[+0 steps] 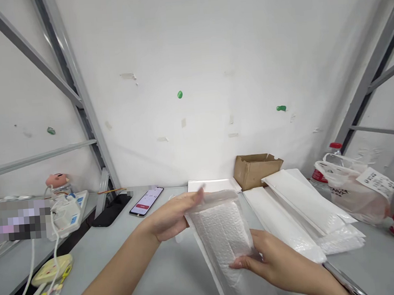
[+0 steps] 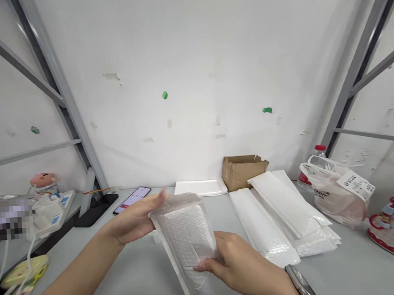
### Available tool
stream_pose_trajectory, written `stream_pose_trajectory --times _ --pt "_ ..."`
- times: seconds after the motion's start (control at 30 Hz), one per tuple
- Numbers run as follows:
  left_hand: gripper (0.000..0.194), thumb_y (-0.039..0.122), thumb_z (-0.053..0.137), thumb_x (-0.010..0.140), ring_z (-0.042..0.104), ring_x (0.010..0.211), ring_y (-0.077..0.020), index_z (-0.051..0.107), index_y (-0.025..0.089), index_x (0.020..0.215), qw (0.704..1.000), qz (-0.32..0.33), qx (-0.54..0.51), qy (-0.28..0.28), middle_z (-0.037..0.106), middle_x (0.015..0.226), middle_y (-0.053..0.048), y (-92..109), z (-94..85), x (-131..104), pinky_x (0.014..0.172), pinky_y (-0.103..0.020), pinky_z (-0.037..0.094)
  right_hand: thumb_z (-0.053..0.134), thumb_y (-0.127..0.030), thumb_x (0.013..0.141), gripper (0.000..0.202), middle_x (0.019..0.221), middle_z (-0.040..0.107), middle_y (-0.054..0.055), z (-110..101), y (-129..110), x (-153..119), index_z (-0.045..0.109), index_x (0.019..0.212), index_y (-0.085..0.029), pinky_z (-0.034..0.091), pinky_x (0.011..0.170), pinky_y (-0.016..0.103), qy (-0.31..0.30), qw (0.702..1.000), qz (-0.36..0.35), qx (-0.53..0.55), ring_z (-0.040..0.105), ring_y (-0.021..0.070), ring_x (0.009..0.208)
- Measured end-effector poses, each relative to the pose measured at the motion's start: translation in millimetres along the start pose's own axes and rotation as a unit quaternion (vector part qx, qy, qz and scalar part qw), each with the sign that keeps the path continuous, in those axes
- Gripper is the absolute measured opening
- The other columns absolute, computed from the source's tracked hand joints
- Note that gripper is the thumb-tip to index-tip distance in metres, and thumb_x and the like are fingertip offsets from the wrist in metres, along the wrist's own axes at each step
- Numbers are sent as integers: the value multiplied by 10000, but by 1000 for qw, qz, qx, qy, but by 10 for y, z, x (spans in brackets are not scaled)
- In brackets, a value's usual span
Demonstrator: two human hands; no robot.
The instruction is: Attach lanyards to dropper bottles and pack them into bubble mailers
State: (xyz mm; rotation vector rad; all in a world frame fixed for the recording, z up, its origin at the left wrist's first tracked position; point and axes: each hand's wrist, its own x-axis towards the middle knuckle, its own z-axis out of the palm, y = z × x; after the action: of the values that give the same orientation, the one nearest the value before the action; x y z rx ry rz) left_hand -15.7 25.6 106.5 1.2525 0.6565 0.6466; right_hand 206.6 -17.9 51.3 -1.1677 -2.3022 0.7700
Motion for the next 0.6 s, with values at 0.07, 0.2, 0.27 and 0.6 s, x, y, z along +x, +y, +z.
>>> stream_pose_trajectory --times 0.07,0.2,0.27,0.6 --pt "715 694 291 756 488 1144 -286 625 162 1097 999 2 -21 -35 619 1160 -104 32 54 9 936 -361 357 543 -318 819 122 804 643 19 -20 3 -19 581 787 -206 427 635 260 6 1000 -5 -22 586 183 710" --pt "530 582 466 763 489 1149 -276 609 222 1124 998 37 43 -19 599 1200 -67 33 130 41 945 -364 357 538 -331 822 124 797 641 16 -3 30 -53 578 793 -217 409 625 261 28 999 -2 -42 581 187 708" --pt "418 384 633 720 539 1085 -274 617 234 1110 991 58 119 -4 640 1136 -55 4 145 56 903 -358 398 562 -352 804 135 815 640 14 23 60 -70 582 824 -220 413 629 257 42 999 21 -28 580 187 718" --pt "303 207 649 679 607 964 -271 691 246 977 974 119 189 44 692 1027 -18 -392 25 258 832 -361 471 472 -322 860 219 816 606 31 -135 368 -380 615 730 -219 457 642 245 81 987 59 -129 592 169 714"
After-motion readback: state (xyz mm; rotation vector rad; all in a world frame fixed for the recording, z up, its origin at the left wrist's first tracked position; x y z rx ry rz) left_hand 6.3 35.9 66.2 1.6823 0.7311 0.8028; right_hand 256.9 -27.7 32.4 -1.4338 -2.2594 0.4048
